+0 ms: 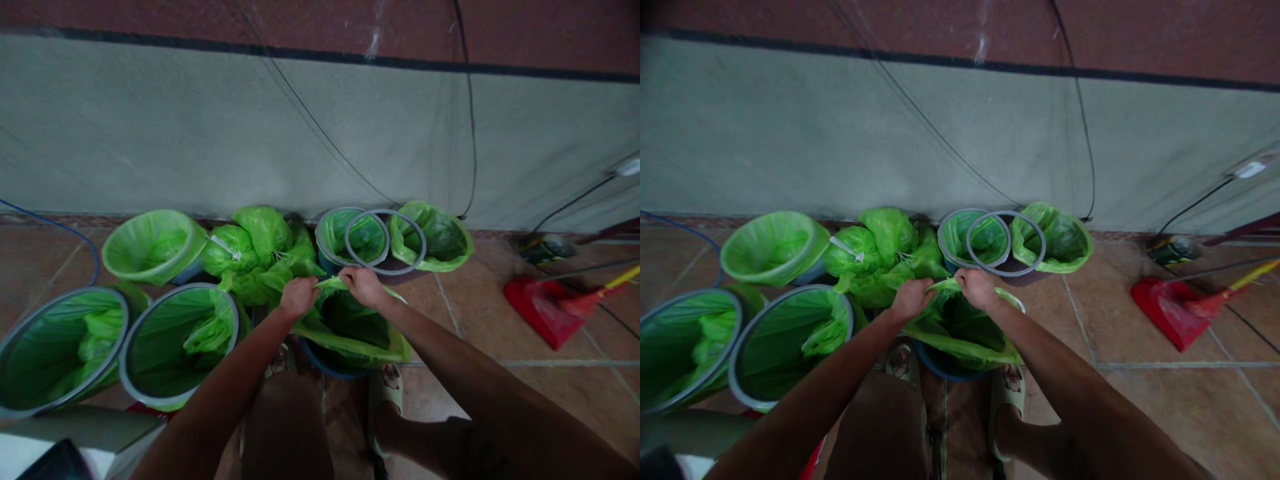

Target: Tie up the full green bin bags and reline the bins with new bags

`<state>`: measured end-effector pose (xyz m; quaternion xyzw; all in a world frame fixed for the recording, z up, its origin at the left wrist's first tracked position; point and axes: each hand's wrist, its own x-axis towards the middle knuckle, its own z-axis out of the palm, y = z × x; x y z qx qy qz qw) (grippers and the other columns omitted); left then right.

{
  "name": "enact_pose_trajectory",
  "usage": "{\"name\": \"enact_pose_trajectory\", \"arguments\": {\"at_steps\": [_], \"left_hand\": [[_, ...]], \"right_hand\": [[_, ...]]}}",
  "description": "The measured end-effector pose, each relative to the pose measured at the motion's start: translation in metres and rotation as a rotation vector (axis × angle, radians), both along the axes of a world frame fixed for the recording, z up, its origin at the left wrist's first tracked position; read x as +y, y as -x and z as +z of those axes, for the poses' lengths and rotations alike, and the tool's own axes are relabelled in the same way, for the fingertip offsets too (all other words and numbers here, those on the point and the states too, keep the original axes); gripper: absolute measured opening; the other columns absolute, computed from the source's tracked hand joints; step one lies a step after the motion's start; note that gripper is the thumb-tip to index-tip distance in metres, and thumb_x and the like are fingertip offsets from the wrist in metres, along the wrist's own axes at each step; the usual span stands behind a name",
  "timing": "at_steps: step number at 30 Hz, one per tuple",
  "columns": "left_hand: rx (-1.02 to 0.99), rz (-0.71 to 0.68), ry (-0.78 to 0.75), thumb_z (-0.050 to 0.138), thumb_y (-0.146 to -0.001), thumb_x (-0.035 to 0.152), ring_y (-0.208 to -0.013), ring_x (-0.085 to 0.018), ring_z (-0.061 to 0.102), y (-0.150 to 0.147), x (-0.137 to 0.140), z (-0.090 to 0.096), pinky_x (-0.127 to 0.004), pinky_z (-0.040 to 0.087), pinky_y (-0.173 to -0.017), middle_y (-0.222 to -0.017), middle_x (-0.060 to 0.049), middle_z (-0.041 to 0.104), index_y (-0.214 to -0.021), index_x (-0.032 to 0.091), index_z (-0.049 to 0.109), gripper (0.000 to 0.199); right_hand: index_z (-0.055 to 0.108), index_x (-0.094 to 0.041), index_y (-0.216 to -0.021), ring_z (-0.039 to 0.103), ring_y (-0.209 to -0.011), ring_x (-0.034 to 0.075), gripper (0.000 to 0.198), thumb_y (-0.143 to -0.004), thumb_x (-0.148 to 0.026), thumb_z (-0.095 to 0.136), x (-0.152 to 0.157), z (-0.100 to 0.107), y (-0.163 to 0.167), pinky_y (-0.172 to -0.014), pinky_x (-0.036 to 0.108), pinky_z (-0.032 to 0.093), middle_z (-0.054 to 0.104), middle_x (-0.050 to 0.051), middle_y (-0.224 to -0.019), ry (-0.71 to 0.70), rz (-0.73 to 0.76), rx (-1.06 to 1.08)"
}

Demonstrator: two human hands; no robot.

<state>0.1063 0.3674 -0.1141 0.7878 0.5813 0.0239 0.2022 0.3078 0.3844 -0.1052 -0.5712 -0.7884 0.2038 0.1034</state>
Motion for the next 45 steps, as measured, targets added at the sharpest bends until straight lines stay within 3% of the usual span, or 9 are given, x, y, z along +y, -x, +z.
{"name": "enact_pose_trajectory", "arguments": {"at_steps": [5,10,13,17,21,26,32,38,45], "left_hand": [[-0.005,-0.013,0.035,0.06,-0.081,0.027,-0.094,-0.027,0.065,-0.003,0.004,-0.004,-0.032,0.046,-0.081,-0.089,-0.012,0.071,-0.092,0.018,0.07,0.018],[-0.119,-0.005,0.167,0.07,-0.071,0.036,-0.078,-0.022,0.065,0.005,0.012,0.0,-0.027,0.044,-0.069,-0.077,-0.005,0.07,-0.085,0.02,0.073,0.021],[-0.211,0.006,0.2,0.075,-0.064,0.053,-0.072,-0.02,0.063,0.009,0.015,0.003,-0.025,0.042,-0.065,-0.07,-0.002,0.067,-0.083,0.021,0.074,0.037],[-0.273,0.009,0.133,0.063,-0.078,0.056,-0.075,-0.019,0.062,0.006,0.018,0.004,-0.025,0.042,-0.068,-0.073,-0.005,0.068,-0.08,0.02,0.075,0.038],[-0.139,-0.027,0.029,0.052,-0.09,0.036,-0.084,-0.021,0.062,-0.002,0.018,0.001,-0.027,0.044,-0.078,-0.085,-0.009,0.07,-0.085,0.018,0.074,0.029],[-0.077,-0.012,0.013,0.048,-0.092,0.035,-0.088,-0.024,0.063,-0.007,0.01,-0.003,-0.032,0.044,-0.086,-0.088,-0.012,0.07,-0.092,0.017,0.071,0.029],[-0.312,0.105,0.092,0.058,-0.084,0.032,-0.085,-0.02,0.064,0.007,0.013,-0.012,-0.028,0.045,-0.081,-0.092,-0.007,0.072,-0.096,0.019,0.073,0.023],[-0.702,0.281,0.347,0.065,-0.072,0.04,-0.061,-0.013,0.055,0.019,0.022,-0.021,-0.025,0.04,-0.06,-0.065,-0.001,0.064,-0.077,0.013,0.073,0.029],[-0.848,0.52,0.454,0.069,-0.069,0.037,-0.055,-0.011,0.05,0.009,0.039,-0.033,-0.026,0.04,-0.056,-0.058,0.001,0.058,-0.067,0.014,0.068,0.023]], "right_hand": [[0.066,-0.018,-0.091,0.061,-0.085,0.017,0.028,-0.094,-0.025,0.04,-0.005,0.001,-0.001,-0.076,0.024,0.039,0.07,0.006,-0.092,-0.092,-0.025,0.024],[0.066,-0.02,-0.101,0.057,-0.068,0.015,0.032,-0.088,-0.046,0.053,-0.005,-0.005,-0.009,-0.066,0.024,0.039,0.068,0.002,-0.081,0.05,-0.065,0.098],[0.068,-0.02,-0.097,0.057,-0.069,0.014,0.027,-0.085,-0.043,0.059,-0.003,-0.013,-0.015,-0.066,0.023,0.04,0.068,0.0,-0.079,0.119,-0.06,0.171],[0.068,-0.018,-0.086,0.058,-0.068,0.013,0.017,-0.085,-0.032,0.056,-0.003,-0.015,-0.014,-0.066,0.022,0.04,0.066,-0.001,-0.073,0.168,-0.07,0.229],[0.068,-0.02,-0.092,0.063,-0.077,0.018,0.018,-0.087,-0.032,0.056,-0.007,-0.003,-0.008,-0.071,0.025,0.043,0.07,0.004,-0.082,0.112,-0.05,-0.008],[0.068,-0.016,-0.102,0.066,-0.087,0.026,0.024,-0.088,-0.029,0.054,-0.013,0.006,-0.007,-0.072,0.031,0.043,0.071,0.015,-0.09,0.08,-0.041,-0.376],[0.071,-0.02,-0.094,0.063,-0.078,0.017,0.019,-0.08,-0.031,0.063,-0.015,-0.018,-0.037,-0.071,0.025,0.044,0.07,0.003,-0.087,0.175,-0.151,0.026],[0.069,-0.017,-0.074,0.053,-0.063,0.013,0.029,-0.071,-0.046,0.067,-0.014,-0.036,-0.063,-0.061,0.023,0.041,0.063,-0.001,-0.067,0.311,-0.308,0.49],[0.068,-0.016,-0.069,0.049,-0.056,0.011,0.037,-0.064,-0.052,0.068,-0.001,-0.046,-0.062,-0.055,0.024,0.037,0.06,-0.001,-0.06,0.287,-0.525,0.552]]}}
